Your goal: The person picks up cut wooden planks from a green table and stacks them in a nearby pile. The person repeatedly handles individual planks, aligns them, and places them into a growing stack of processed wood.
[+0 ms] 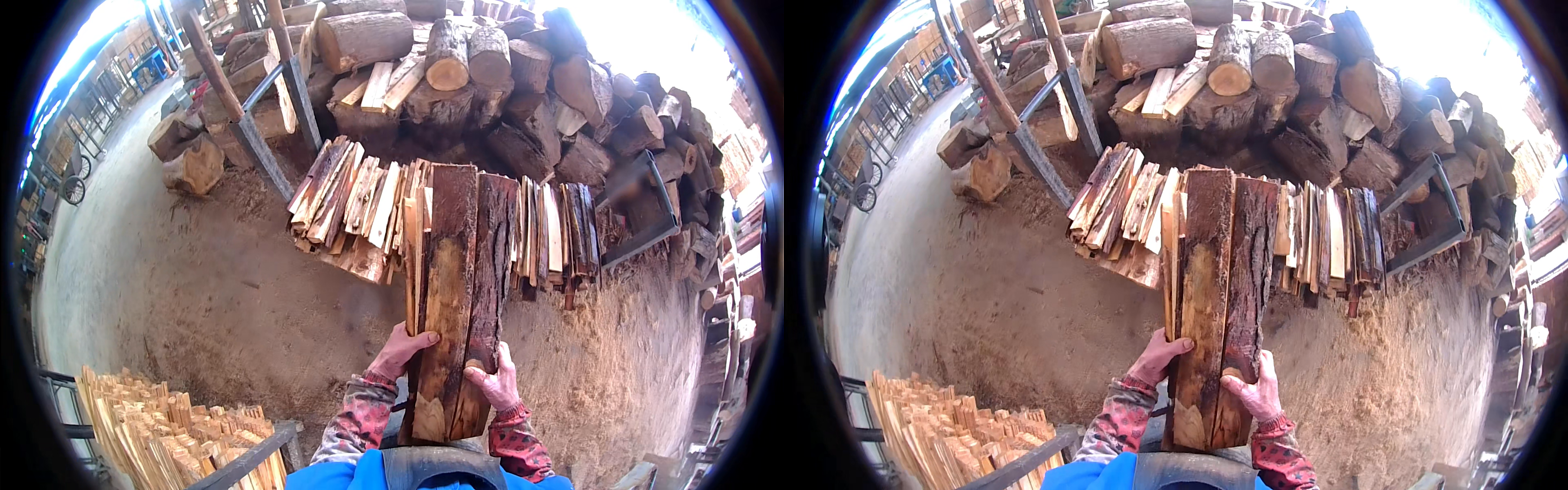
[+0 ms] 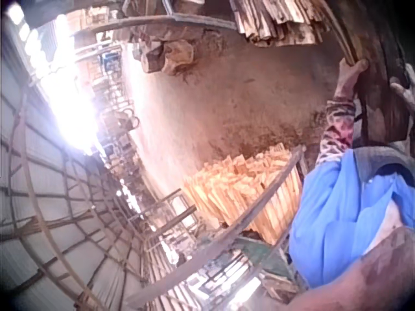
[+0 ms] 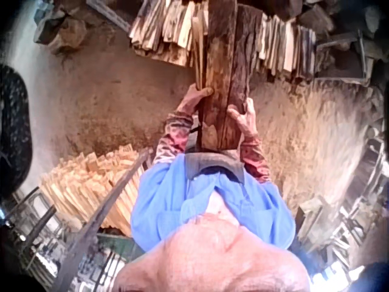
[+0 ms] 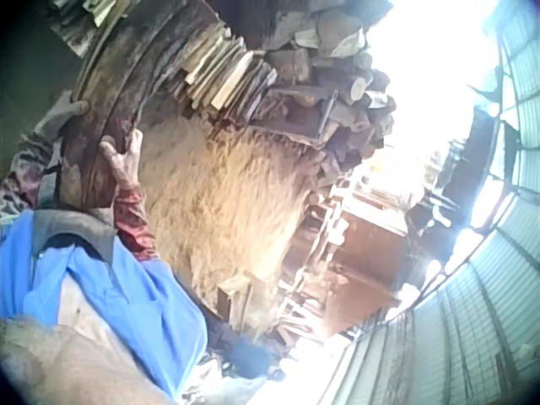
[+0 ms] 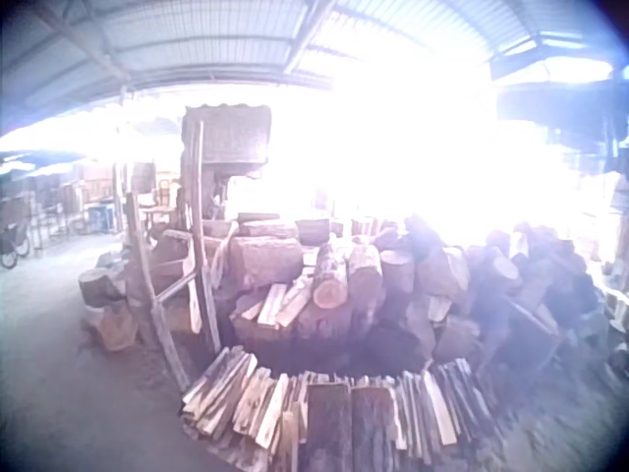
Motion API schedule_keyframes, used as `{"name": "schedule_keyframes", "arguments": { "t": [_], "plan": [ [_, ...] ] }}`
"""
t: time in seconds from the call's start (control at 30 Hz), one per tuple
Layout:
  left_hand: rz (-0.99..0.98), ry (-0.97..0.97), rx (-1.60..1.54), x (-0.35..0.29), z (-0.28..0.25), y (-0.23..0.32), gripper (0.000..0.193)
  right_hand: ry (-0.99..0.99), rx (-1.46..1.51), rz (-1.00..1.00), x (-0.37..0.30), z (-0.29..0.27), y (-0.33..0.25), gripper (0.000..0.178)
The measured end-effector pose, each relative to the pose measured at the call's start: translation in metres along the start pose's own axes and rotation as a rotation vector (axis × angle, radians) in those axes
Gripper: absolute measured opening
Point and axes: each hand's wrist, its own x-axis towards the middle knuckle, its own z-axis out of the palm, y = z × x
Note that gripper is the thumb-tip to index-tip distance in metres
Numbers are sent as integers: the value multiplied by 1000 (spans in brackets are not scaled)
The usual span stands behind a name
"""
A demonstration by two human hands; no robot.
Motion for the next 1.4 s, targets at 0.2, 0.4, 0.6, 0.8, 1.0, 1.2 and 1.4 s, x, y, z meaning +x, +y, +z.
{"name": "schedule_keyframes", "arguments": {
  "t": [0.2,0.4,0.6,0.8,1.0,1.2,1.4],
  "plan": [
    [-35,17,22,60,0,12,55,-31,77,143,63,-14,10,65],
    [-141,23,-55,118,-28,12,54,-30,42,255,118,-1,45,63],
    [-241,75,-140,168,-83,16,45,-22,104,449,175,42,77,55],
    [-205,172,23,225,-150,93,47,-57,318,457,262,113,91,58],
    [-77,254,254,276,-202,210,48,-147,527,389,372,187,65,57],
    [70,312,473,340,-250,272,58,-236,679,454,470,240,90,65],
    [318,683,1389,435,-329,166,112,-247,-566,74,517,308,223,85]
  ]
}}
